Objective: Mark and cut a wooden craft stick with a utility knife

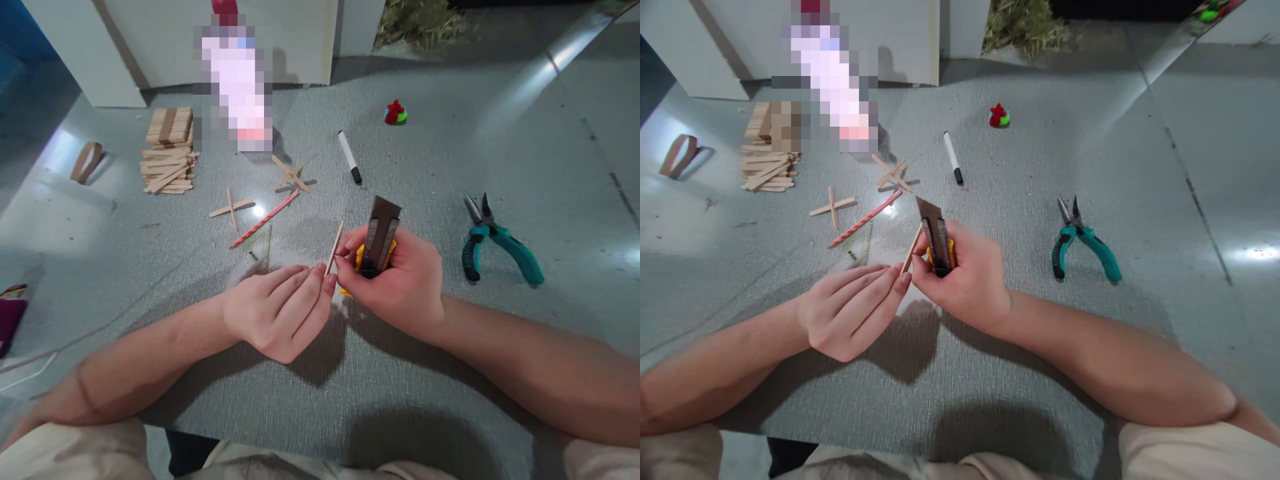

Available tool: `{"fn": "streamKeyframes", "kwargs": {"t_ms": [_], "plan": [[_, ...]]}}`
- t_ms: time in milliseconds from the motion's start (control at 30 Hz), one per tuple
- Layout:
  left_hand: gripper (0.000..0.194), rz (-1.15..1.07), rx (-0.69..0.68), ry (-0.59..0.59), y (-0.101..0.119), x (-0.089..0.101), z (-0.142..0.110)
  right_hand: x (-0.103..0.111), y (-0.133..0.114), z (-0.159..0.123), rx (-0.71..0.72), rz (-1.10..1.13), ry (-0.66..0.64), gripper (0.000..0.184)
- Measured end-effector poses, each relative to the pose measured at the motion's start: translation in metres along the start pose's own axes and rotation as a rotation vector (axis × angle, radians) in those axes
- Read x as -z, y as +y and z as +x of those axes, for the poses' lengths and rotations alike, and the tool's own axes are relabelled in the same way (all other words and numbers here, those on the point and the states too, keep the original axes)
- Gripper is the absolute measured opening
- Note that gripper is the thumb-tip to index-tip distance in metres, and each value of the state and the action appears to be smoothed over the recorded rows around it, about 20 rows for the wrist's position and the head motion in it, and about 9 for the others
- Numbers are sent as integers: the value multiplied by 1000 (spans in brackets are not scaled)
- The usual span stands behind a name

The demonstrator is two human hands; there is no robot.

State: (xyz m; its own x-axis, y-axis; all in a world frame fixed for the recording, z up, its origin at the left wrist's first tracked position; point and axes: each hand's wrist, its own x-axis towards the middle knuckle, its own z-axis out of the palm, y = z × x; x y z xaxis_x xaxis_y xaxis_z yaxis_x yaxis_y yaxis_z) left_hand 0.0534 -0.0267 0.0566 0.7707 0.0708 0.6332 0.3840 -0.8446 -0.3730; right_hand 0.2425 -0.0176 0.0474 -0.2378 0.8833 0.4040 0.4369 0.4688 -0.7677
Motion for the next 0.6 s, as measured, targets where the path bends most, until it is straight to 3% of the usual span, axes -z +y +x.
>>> {"fn": "streamKeyframes", "kwargs": {"t_ms": [333,600], "plan": [[25,-38,30,-16,2,-1,-6,-2,2,1,11,-12,9,8],[27,45,23,-11,-1,3,-4,4,13,10,-75,15,70,9]]}}
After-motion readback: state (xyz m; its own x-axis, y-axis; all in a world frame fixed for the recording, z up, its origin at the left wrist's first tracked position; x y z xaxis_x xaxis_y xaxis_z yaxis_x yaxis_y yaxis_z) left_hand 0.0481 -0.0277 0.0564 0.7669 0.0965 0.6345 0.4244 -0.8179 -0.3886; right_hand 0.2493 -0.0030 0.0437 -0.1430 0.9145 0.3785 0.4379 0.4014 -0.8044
